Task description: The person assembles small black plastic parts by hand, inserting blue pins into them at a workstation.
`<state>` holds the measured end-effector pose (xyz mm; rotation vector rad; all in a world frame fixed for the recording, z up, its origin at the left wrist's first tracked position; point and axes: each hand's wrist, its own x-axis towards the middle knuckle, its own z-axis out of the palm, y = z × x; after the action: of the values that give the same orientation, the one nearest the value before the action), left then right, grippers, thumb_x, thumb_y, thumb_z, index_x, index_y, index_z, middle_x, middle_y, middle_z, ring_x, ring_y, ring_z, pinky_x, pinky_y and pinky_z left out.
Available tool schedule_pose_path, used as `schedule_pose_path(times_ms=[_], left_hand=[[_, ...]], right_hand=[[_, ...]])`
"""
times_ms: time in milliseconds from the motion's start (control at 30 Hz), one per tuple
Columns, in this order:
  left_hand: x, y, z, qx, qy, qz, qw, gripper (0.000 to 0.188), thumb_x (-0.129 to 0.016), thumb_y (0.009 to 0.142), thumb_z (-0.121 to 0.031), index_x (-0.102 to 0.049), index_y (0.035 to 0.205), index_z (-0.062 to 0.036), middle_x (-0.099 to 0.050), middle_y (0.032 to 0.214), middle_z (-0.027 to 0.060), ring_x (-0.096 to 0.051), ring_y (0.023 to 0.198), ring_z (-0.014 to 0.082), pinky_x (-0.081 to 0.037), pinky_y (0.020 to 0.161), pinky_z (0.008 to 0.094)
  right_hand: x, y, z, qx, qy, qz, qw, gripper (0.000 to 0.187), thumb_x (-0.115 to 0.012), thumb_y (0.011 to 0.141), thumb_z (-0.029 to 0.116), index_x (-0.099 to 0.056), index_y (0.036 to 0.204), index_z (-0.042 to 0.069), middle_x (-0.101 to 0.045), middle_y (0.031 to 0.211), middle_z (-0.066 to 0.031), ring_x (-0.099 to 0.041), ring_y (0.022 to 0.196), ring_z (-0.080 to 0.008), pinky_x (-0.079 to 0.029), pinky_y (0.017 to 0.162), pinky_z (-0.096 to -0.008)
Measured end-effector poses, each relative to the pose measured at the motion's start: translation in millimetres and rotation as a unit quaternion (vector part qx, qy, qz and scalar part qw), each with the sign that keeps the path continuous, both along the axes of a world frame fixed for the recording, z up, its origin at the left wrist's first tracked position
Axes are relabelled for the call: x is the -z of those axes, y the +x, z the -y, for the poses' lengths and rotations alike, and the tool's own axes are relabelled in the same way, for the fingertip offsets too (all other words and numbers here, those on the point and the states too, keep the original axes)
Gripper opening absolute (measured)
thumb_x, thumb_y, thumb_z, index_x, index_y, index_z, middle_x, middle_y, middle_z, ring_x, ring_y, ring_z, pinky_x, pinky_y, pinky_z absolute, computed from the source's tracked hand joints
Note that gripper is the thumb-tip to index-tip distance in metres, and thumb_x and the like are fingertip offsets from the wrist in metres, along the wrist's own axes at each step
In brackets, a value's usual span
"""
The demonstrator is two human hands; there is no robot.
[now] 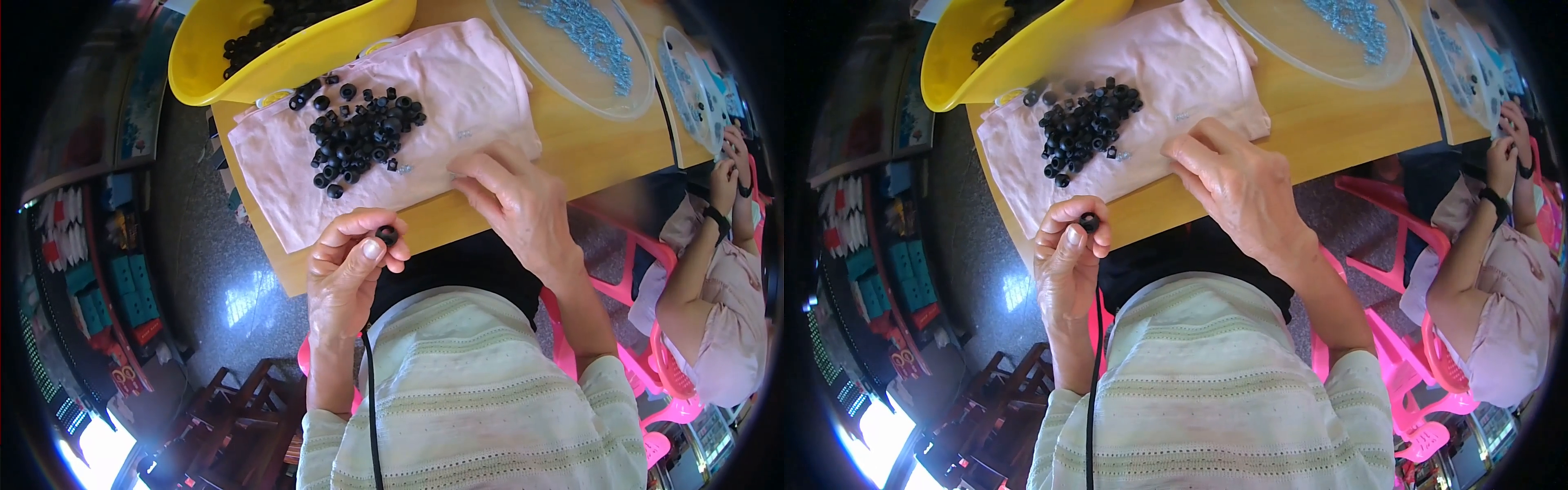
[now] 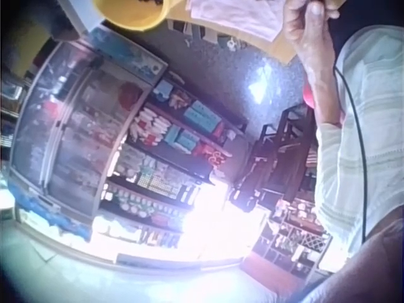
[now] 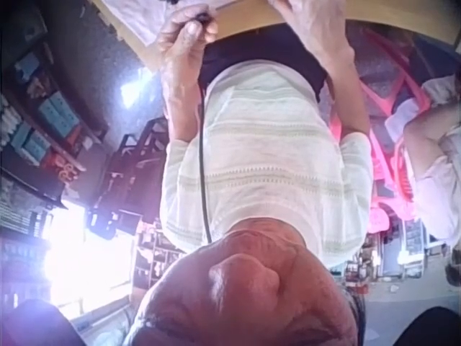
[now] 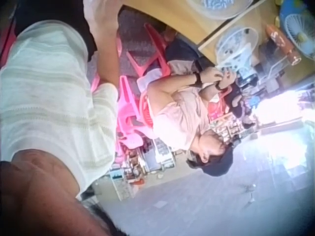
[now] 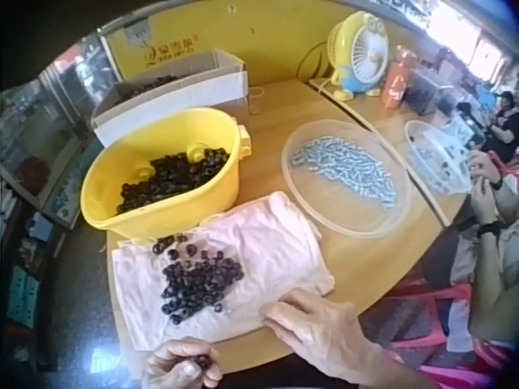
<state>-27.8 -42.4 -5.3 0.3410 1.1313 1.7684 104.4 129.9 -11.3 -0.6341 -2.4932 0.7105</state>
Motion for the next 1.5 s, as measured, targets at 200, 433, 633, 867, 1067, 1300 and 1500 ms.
schedule_pose_path(times_ms=[200,433,633,867,1067,1300,1500], left_hand=[[-2,1,-1,-0.005,0.071,0.117,0.991,0.027,-0.06,0.091,-0.005,-0.056,0.117,0.0013,-0.062,0.111,0.0206,-0.066,0.091,0.0205,-0.056,0.079,0.029],[-10,5,-4,-0.013,-0.003,0.066,0.998,0.029,-0.059,0.09,0.001,-0.057,0.118,0.002,-0.063,0.111,0.0211,-0.067,0.094,0.0228,-0.056,0.085,0.0306],[-1,3,-3,-0.013,0.005,0.034,0.999,0.027,-0.063,0.088,-0.001,-0.058,0.114,0.0036,-0.066,0.106,0.0188,-0.068,0.089,0.0202,-0.056,0.079,0.0285],[3,4,-3,-0.009,-0.033,-0.032,0.999,0.025,-0.066,0.087,-0.003,-0.059,0.11,0.0021,-0.067,0.098,0.0118,-0.065,0.082,0.0153,-0.055,0.075,0.0262],[3,5,-10,-0.025,0.008,0.014,1.0,0.024,-0.064,0.086,0.001,-0.059,0.11,0.0016,-0.064,0.108,0.014,-0.064,0.09,0.016,-0.055,0.079,0.0274],[10,7,-12,-0.026,0.027,-0.027,0.999,0.029,-0.065,0.084,0.004,-0.058,0.112,0.0016,-0.063,0.108,0.0135,-0.065,0.092,0.0178,-0.055,0.082,0.0287],[6,7,-15,-0.03,0.005,-0.006,1.0,0.022,-0.065,0.084,0.006,-0.059,0.104,0.0026,-0.064,0.105,0.0128,-0.065,0.092,0.0179,-0.056,0.082,0.0294]], right_hand=[[-2,0,0,0.001,-0.012,-0.011,1.0,0.014,-0.071,0.076,0.008,-0.061,0.086,0.011,-0.058,0.079,-0.0023,-0.062,0.068,-0.0225,-0.049,0.056,-0.0325],[-5,-1,-2,0.003,-0.042,0.025,0.999,0.014,-0.071,0.077,0.004,-0.064,0.089,0.006,-0.061,0.082,-0.0076,-0.066,0.071,-0.0221,-0.05,0.06,-0.0314],[-6,0,4,0.01,-0.142,-0.05,0.989,0.01,-0.071,0.078,0.002,-0.064,0.085,0.004,-0.061,0.078,-0.0048,-0.058,0.058,-0.0183,-0.044,0.052,-0.03],[-24,0,18,-0.06,-0.296,-0.142,0.943,0.015,-0.073,0.077,-0.002,-0.069,0.09,0.002,-0.06,0.076,-0.0038,-0.043,0.053,-0.0064,-0.034,0.047,-0.0222],[-21,1,18,-0.041,-0.314,-0.14,0.938,0.014,-0.073,0.077,-0.002,-0.067,0.09,0.002,-0.063,0.08,-0.0037,-0.043,0.052,-0.0058,-0.033,0.045,-0.0217],[-19,4,19,-0.052,-0.304,-0.147,0.94,0.017,-0.073,0.076,-0.002,-0.068,0.091,0.003,-0.062,0.08,-0.0031,-0.043,0.051,-0.005,-0.033,0.045,-0.0209],[-20,3,21,-0.06,-0.279,-0.141,0.948,0.02,-0.074,0.076,-0.002,-0.069,0.095,0.004,-0.06,0.077,-0.0028,-0.044,0.052,-0.0063,-0.034,0.046,-0.0219]])
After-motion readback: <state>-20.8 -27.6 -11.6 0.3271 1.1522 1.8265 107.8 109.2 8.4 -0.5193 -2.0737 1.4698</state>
